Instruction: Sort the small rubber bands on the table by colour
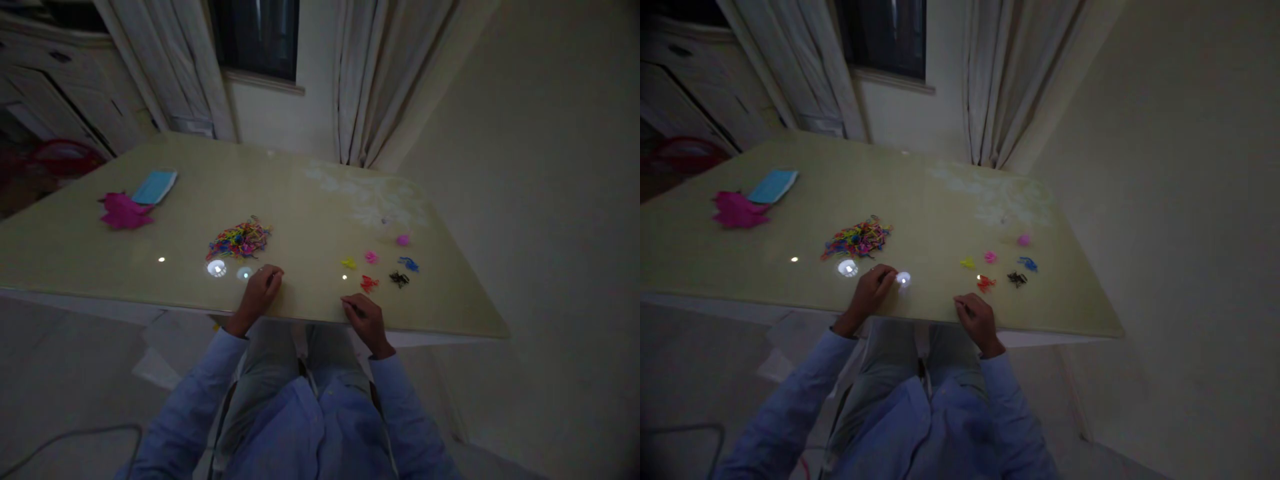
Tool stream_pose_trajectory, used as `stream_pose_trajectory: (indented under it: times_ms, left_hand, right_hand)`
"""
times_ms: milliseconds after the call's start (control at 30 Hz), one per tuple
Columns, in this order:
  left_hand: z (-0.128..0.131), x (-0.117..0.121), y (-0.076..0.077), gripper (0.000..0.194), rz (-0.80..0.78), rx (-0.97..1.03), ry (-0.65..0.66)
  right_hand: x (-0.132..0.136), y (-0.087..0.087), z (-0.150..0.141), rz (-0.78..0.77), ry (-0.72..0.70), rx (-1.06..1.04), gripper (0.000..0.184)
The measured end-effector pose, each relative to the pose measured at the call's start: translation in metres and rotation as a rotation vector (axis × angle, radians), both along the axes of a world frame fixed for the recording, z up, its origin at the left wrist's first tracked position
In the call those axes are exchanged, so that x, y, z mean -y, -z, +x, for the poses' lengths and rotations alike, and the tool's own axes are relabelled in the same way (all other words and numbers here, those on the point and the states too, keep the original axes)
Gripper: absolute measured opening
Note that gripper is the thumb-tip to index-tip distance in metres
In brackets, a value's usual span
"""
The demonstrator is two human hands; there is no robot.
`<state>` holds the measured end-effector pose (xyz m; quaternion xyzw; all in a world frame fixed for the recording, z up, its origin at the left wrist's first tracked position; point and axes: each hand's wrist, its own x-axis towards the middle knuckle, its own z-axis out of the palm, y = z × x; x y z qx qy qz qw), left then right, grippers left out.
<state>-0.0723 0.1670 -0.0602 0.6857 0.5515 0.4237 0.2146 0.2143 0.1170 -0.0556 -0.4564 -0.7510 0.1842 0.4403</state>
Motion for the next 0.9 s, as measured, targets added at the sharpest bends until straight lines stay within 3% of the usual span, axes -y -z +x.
stream_pose_trajectory:
  times_ms: [200, 367, 667, 900]
  left_hand:
    - [0.003, 0.002, -0.003, 0.021, -0.050, 0.025, 0.037]
    - [0.004, 0.006, -0.005, 0.017, -0.062, 0.042, 0.054]
    - [0.007, 0.008, 0.001, 0.015, -0.005, 0.002, 0.111]
    - [0.002, 0.004, -0.001, 0.017, -0.065, 0.159, 0.095]
  right_hand:
    - [-0.019, -0.017, -0.031, -0.026, -0.057, -0.078, 0.014]
    - [-0.057, -0.031, -0.072, -0.084, -0.140, -0.034, 0.018]
    - [-0.150, -0.033, -0.125, -0.201, -0.260, 0.213, 0.026]
    - [-0.179, -0.031, -0.178, -0.213, -0.394, 0.417, 0.033]
